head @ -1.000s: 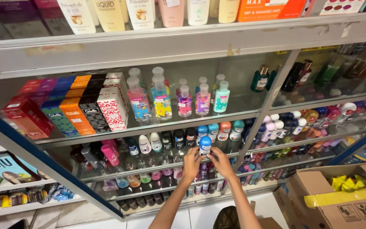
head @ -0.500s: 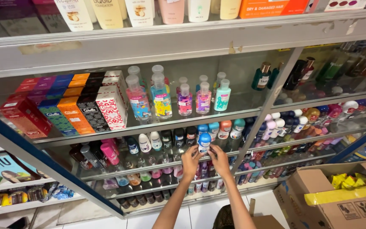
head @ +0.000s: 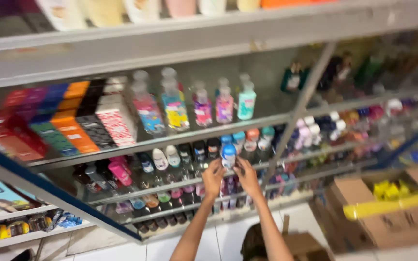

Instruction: Cleaning product bottles with a cloth, scanning barcodes, and organizing them on store shelves.

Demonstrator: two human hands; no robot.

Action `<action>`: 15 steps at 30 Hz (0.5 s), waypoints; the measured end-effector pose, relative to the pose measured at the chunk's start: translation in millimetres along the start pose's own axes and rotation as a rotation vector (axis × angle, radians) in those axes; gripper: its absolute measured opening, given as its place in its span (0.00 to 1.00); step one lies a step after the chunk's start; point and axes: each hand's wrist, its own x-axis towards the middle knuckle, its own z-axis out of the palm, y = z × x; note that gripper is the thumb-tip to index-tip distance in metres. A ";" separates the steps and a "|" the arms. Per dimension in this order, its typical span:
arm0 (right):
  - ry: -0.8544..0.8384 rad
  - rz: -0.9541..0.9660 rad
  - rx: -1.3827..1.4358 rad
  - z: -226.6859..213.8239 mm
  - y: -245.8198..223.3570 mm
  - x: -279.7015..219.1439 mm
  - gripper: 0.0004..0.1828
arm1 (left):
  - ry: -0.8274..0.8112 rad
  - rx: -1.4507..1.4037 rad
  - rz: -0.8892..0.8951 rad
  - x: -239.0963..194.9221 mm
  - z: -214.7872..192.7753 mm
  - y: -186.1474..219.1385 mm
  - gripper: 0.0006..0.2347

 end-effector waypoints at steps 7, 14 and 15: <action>0.374 0.491 -0.130 -105.3 24.4 -175.1 0.17 | -0.065 0.320 0.350 -101.6 -48.6 28.8 0.22; 0.141 0.943 -0.682 -143.1 90.5 -415.4 0.46 | -0.175 0.352 -0.121 -229.7 -124.0 -102.6 0.17; 0.051 1.062 -0.662 -139.8 96.2 -432.3 0.52 | -0.140 0.400 -0.202 -244.8 -139.5 -114.7 0.16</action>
